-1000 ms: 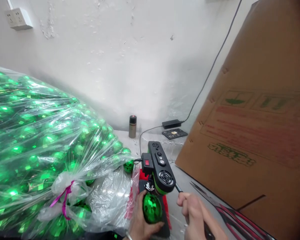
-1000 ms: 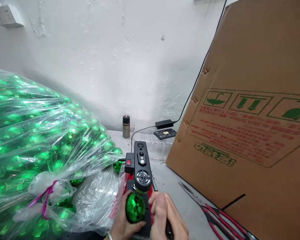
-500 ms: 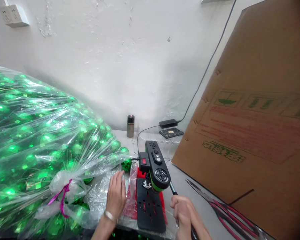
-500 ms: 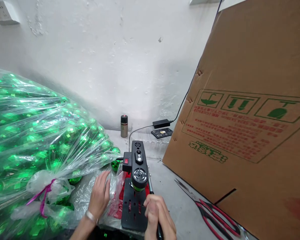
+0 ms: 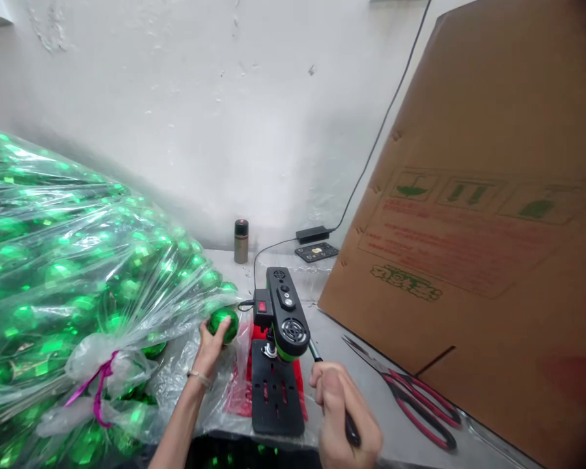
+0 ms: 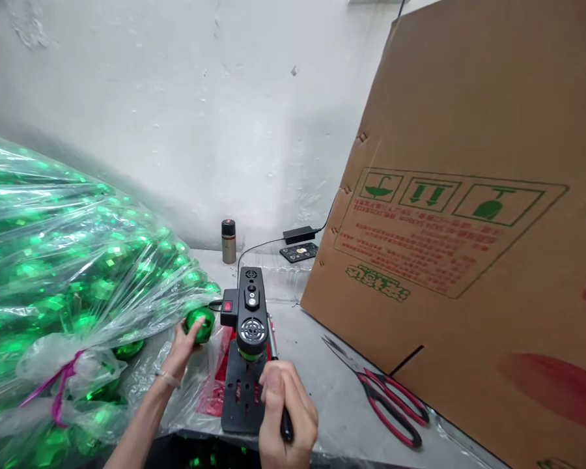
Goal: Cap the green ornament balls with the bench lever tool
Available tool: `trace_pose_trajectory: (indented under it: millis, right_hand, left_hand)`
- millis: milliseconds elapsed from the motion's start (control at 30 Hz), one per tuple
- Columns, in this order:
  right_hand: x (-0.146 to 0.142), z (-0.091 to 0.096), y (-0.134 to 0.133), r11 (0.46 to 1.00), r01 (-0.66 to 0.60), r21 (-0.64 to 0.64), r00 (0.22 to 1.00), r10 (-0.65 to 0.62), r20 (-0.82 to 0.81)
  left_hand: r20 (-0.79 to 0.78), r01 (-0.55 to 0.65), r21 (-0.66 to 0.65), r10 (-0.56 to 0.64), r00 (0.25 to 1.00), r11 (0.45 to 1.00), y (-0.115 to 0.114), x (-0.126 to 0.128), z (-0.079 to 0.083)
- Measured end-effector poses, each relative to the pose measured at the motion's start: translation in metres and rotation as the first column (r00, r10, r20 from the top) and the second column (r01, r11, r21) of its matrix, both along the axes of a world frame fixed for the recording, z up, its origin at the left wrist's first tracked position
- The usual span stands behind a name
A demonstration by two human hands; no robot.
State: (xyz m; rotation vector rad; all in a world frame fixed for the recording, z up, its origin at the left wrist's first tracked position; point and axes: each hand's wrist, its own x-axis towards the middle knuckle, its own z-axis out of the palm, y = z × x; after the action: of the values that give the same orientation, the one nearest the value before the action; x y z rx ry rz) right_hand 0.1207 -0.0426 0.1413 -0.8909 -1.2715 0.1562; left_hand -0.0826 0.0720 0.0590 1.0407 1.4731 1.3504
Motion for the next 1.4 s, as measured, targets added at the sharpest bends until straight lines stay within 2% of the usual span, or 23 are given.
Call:
trace_pose_trajectory:
  millis: [67,167,233,300,400,533,633,800,1000,1100,1200,1267,1400]
  right_hand:
    - [0.0,0.01,0.003,1.0,0.025,0.011,1.0,-0.025,0.007]
    - [-0.002,0.023,0.005,0.999,0.041,0.013,0.999,-0.041,0.027]
    - [-0.003,0.028,0.005,0.999,0.042,0.005,0.998,-0.043,0.046]
    - [-0.002,0.031,0.004,0.999,0.043,-0.004,0.997,-0.043,0.062]
    - [-0.001,0.034,0.002,0.999,0.036,-0.001,0.996,-0.036,0.081]
    - [0.001,0.035,0.001,1.0,0.026,-0.006,0.995,-0.026,0.091]
    - [0.001,0.033,0.0,1.0,0.015,-0.013,0.996,-0.014,0.09]
    - [0.002,0.029,-0.001,1.0,0.021,-0.019,0.996,-0.019,0.089]
    - [0.001,0.024,-0.002,1.0,-0.002,-0.015,0.997,0.003,0.079]
    - [0.001,0.023,-0.003,1.0,-0.003,-0.015,0.998,0.004,0.064]
    - [0.001,0.023,-0.003,1.0,-0.003,-0.007,0.998,0.004,0.068]
    - [0.002,0.023,-0.003,1.0,-0.01,-0.006,0.997,0.01,0.081]
    - [0.002,0.022,-0.002,1.0,-0.021,-0.018,0.996,0.022,0.085]
  left_hand:
    - [0.215,-0.02,-0.063,0.033,0.976,0.998,-0.034,-0.005,0.003]
    - [0.475,0.0,-0.097,0.046,0.879,0.995,-0.084,0.003,-0.002]
    - [0.461,0.076,-0.089,-0.027,0.887,0.993,-0.107,0.016,-0.012]
    - [0.332,0.137,-0.057,-0.11,0.937,0.989,-0.118,0.031,-0.024]
    - [0.079,0.093,0.003,-0.093,0.993,0.996,-0.114,0.05,-0.044]
    - [-0.16,0.079,0.088,-0.064,0.985,0.993,-0.094,0.062,-0.062]
    - [-0.271,0.117,0.126,-0.079,0.959,0.985,-0.082,0.066,-0.069]
    - [-0.355,0.192,0.161,-0.125,0.926,0.968,-0.073,0.067,-0.074]
    - [-0.36,0.246,0.17,-0.172,0.917,0.954,-0.087,0.056,-0.084]
    - [-0.352,0.298,0.141,-0.234,0.906,0.944,-0.086,0.053,-0.079]
    - [-0.322,0.336,0.087,-0.293,0.9,0.938,-0.076,0.052,-0.066]
    - [-0.244,0.322,0.045,-0.302,0.921,0.946,-0.069,0.05,-0.059]
    - [0.006,0.232,-0.05,-0.232,0.973,0.971,-0.061,0.037,-0.052]
